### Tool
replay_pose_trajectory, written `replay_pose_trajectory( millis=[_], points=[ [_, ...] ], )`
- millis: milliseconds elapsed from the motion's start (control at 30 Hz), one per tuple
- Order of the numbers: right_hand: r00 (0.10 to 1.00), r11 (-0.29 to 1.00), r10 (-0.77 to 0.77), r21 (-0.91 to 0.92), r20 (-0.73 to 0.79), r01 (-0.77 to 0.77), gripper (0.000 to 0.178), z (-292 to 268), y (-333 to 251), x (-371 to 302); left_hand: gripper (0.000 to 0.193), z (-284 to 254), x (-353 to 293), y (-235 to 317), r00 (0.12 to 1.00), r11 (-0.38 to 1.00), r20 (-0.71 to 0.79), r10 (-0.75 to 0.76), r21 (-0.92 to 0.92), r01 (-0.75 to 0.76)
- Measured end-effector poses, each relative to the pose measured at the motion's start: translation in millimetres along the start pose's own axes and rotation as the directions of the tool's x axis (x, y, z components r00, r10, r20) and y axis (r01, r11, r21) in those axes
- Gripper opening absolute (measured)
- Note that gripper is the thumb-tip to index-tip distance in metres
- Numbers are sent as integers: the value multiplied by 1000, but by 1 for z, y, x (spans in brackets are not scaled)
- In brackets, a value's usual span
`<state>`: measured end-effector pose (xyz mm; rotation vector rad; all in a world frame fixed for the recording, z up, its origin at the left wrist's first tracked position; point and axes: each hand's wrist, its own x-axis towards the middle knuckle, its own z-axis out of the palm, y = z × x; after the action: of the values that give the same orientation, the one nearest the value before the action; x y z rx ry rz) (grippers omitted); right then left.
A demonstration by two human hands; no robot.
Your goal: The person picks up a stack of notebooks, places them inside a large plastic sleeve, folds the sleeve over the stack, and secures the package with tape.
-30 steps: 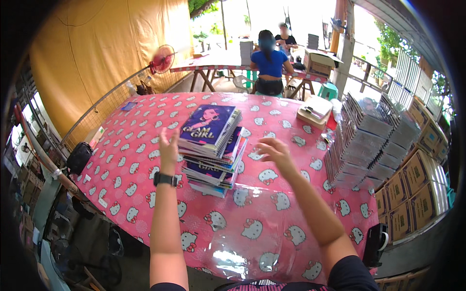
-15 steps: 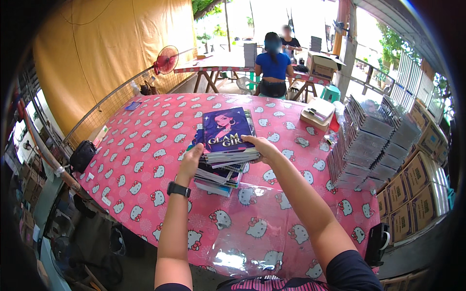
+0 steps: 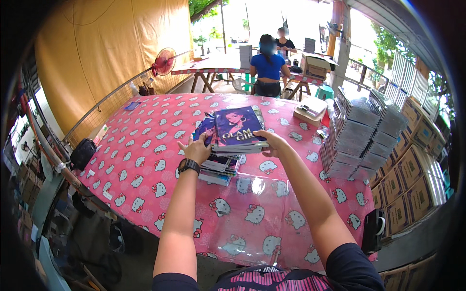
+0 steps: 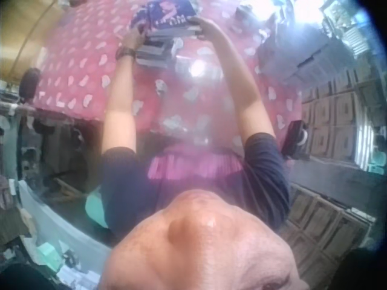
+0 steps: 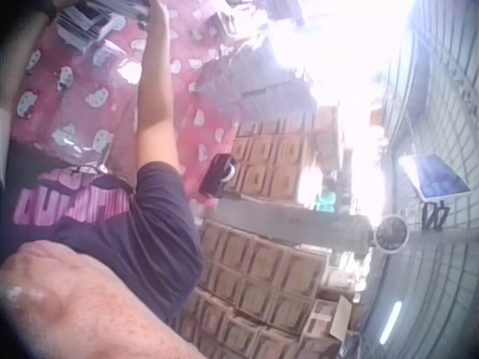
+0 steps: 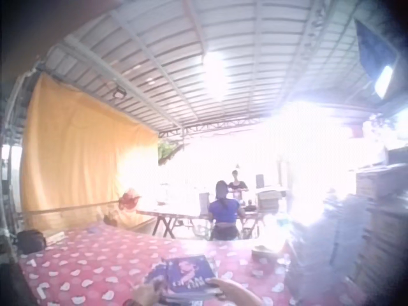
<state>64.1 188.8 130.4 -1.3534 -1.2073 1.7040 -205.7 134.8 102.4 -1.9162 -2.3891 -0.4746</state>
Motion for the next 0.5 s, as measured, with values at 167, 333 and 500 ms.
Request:
replay_pose_trajectory(
  millis=[167,333,500],
  points=[
    [949,859,-180,511,259,24,28,-36,62,-43,92,-5,-20,12,930,953,-209,303,63,-297],
    [947,773,-211,635,244,9,32,-50,124,-136,102,26,-110,25,633,633,-371,680,-138,-761],
    [913,736,287,544,291,-404,42,-120,175,-252,61,-3,-190,95,419,224,-547,725,-388,-894]
  ],
)
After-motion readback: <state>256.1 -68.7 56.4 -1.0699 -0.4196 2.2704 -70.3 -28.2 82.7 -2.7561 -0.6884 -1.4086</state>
